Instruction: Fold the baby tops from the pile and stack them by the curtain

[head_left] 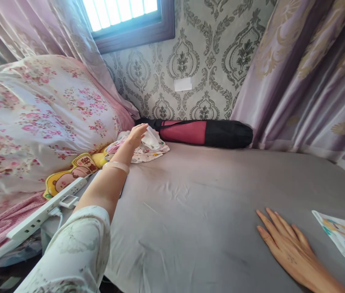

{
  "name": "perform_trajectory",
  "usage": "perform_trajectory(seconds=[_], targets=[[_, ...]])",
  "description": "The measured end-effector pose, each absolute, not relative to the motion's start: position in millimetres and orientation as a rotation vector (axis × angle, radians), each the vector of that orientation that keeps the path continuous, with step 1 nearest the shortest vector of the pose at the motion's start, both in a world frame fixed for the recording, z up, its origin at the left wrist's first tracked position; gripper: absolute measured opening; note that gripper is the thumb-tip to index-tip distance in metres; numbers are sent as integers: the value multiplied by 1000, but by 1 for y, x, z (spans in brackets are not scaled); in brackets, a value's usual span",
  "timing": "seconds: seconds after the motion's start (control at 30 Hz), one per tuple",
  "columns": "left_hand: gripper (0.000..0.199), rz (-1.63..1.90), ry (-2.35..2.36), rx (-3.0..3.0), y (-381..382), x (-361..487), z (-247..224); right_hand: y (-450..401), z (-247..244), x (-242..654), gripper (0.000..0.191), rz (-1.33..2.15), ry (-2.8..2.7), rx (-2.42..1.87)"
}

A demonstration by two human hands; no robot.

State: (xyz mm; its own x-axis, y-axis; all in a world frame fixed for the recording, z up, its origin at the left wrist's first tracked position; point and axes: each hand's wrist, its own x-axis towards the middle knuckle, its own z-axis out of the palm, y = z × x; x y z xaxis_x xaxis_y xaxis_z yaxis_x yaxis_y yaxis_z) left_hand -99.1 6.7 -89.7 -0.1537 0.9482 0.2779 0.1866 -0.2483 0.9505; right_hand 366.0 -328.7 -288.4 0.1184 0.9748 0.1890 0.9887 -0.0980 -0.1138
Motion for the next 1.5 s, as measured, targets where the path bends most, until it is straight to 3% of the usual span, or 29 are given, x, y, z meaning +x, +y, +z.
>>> perform_trajectory(seconds=[0.27, 0.57, 0.7, 0.87, 0.97, 1.03, 1.23, 1.5], targets=[[33, 1349, 781, 1327, -49, -36, -55, -314, -265, 357, 70, 56, -1974, -2182], [31, 1248, 489, 1251, -119, 41, -64, -279, -198, 291, 48, 335, -1704, -1779], [29, 1215, 419, 1218, -146, 67, -68, -260, -192, 257, 43, 476, -1585, -1591], [33, 1193, 348, 1203, -171, 88, -65, -241, -194, 215, 52, 591, -1423, -1586], [37, 1188, 297, 1189, -178, 93, -62, -230, -198, 202, 40, 545, -1345, -1576], [37, 1193, 282, 1184, -180, 91, -61, -223, -202, 203, 29, 505, -1302, -1562], [42, 1299, 418, 1262, -172, 64, -67, -217, -197, 242, 31, 501, -1197, -1426], [51, 1319, 718, 1397, -164, 42, -106, -242, -125, 271, 32, 663, -1087, -1268]])
